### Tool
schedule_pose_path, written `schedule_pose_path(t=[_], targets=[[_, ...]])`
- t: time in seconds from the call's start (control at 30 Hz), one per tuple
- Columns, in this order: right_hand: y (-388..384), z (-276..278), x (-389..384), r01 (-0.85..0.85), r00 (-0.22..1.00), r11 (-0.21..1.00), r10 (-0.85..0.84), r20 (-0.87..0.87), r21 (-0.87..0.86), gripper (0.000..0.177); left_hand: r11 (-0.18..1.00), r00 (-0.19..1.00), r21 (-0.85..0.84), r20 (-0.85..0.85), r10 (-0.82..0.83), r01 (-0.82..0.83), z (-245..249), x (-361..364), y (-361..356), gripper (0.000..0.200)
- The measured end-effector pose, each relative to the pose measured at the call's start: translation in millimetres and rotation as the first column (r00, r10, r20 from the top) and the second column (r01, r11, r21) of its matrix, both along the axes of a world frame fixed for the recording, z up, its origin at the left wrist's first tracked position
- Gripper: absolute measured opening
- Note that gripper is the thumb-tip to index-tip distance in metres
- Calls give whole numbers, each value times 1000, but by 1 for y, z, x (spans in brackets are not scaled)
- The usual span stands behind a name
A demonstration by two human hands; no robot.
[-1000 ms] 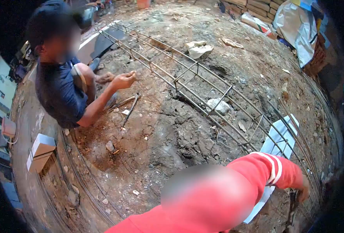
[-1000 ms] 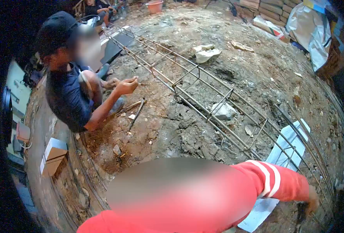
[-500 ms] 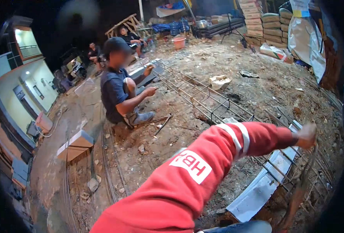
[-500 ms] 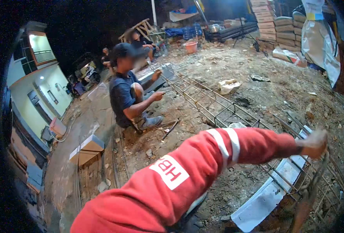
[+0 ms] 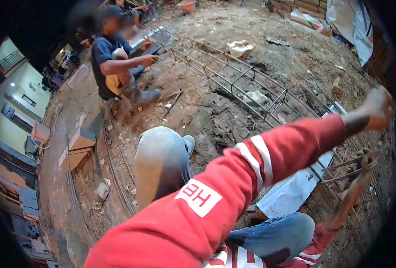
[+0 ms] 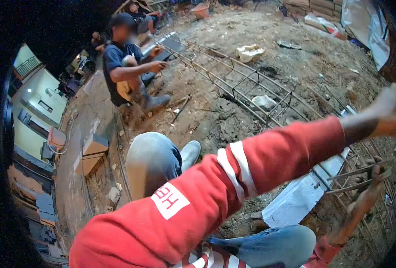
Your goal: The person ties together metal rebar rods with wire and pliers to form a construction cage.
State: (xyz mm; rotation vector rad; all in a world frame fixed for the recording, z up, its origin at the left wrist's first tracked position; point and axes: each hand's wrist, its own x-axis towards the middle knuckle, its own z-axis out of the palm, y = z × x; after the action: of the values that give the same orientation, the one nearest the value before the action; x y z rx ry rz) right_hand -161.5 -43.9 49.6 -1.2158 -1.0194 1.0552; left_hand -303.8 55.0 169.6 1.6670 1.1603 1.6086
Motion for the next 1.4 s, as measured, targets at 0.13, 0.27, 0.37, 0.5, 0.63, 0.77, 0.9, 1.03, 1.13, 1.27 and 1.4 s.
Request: schedule_pose_path(t=[0.13, 0.27, 0.37, 0.5, 0.63, 0.77, 0.9, 1.03, 1.13, 1.27, 1.4], targets=[[10, 16, 12, 58, 978, 992, -79, 195, 110, 32, 991, 762, 42, 636, -126, 130, -15, 20, -23, 5], [28, 30, 2, 43, 894, 986, -110, 434, 160, 33, 979, 601, 62, 781, -170, 196, -16, -8, -45, 4], [8, 20, 2, 58, 793, 995, -98, 602, 84, 33, 972, 517, 65, 837, -177, 227, -14, -39, -59, 5], [-45, -1, 0, 110, 652, 992, -24, 758, -63, 34, 964, 447, 78, 874, -189, 256, -5, -90, -76, 6], [-65, 2, -28, 135, 493, 984, 35, 869, -117, 34, 954, 405, 74, 894, -192, 291, 0, -137, -85, 8], [-58, 38, -61, 102, 307, 992, 35, 951, -69, 35, 939, 341, 100, 915, -217, 330, 15, -163, -78, 10], [-25, 104, -107, -3, 136, 997, -81, 987, 82, 36, 915, 242, 129, 942, -234, 384, 26, -187, -76, 12], [18, 152, -162, -124, 25, 964, -235, 972, 237, 36, 866, 161, 164, 950, -268, 473, 32, -205, -75, 14], [27, 119, -160, -141, -78, 965, -233, 969, 220, 37, 838, 98, 185, 957, -272, 514, 28, -229, -79, 15], [-47, 38, -148, 126, -265, 964, 261, 928, -235, 37, 836, 113, 178, 955, -273, 519, 25, -249, -79, 17], [-42, 72, -173, 128, -92, 937, 339, 936, -327, 38, 917, 351, 77, 909, -225, 391, 0, -240, -74, 17]])
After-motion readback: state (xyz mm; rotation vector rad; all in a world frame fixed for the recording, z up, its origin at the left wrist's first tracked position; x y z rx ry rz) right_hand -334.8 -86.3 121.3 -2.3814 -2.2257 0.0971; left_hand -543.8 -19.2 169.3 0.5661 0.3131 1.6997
